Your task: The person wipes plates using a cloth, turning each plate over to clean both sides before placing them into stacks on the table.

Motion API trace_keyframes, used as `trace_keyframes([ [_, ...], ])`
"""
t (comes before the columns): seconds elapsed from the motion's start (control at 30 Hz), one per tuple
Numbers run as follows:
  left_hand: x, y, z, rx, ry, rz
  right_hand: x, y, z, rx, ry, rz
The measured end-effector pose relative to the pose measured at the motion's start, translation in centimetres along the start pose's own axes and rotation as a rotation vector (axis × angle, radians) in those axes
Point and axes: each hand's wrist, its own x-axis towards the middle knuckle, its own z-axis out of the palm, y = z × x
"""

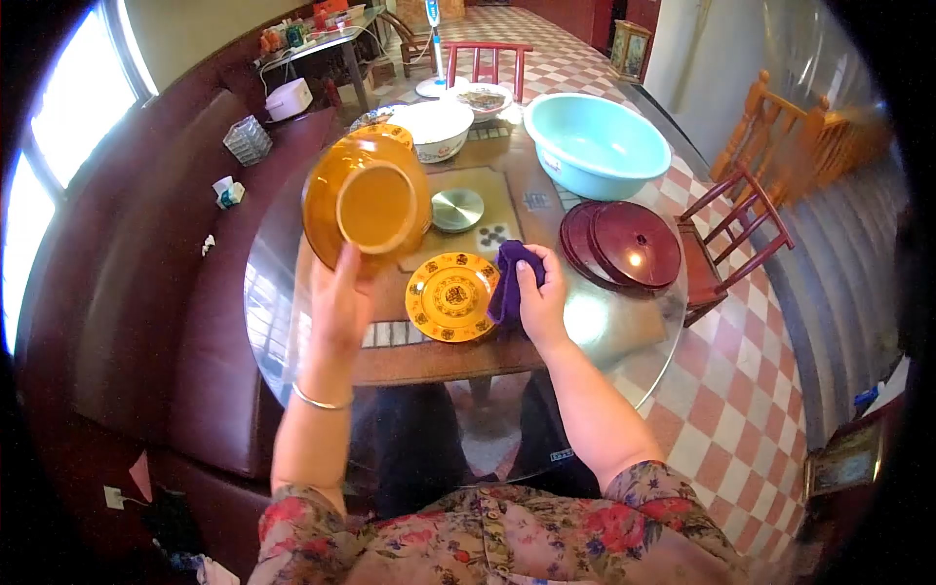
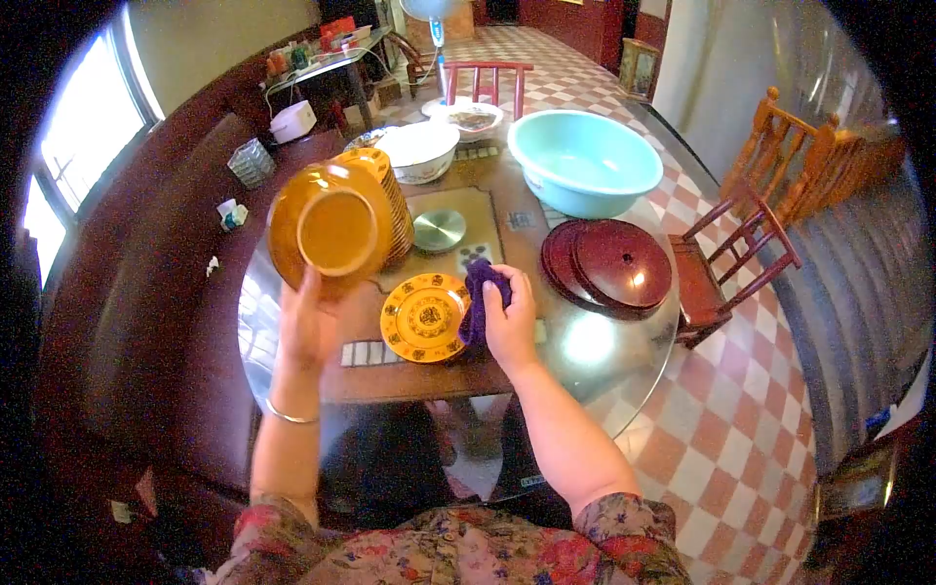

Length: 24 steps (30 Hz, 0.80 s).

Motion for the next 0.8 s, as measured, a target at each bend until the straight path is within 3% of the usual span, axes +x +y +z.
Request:
trace_keyframes([
  [0.07, 4.0, 1.4, -1.5, 0.504, 0.057, 0.093, 0.0, -0.4, 0.1, 0.059, -0.011, 0.021],
  [0.1, 5.7, 2.8, -1.2, 0.958, 0.055, 0.127, 0.0, 0.1, 0.2, 0.051, -0.006, 0.009],
  [0.17, 9.0, 2.0, -2.3, 1.251, -0.075, 0.315, 0.3, 1.4, 0.1, 0.03, 0.005, -0.022],
  [0.23, 10.4, 2.7, -1.5, 1.586, -0.171, 0.141, 0.3, 0.4, -0.1, 0.09, 0.001, 0.041],
  [0.37, 13.2, 0.8, -4.8, 1.764, -0.399, 0.396, 0.3, 0.0, 0.0, 0.137, 0.072, 0.057],
  [0.6, 14.6, -0.1, -6.6, 1.928, -0.575, 0.312, 0.1, 0.4, 0.1, 0.13, 0.046, 0.092],
  [0.73, 14.6, 0.4, -5.3, 2.018, -0.531, 0.108, 0.0, 0.4, 0.3, 0.111, 0.028, 0.103],
  [0.8, 14.8, -0.1, -5.6, 2.008, -0.453, 0.122, 0.0, 0.4, 0.3, 0.087, 0.017, 0.104],
])
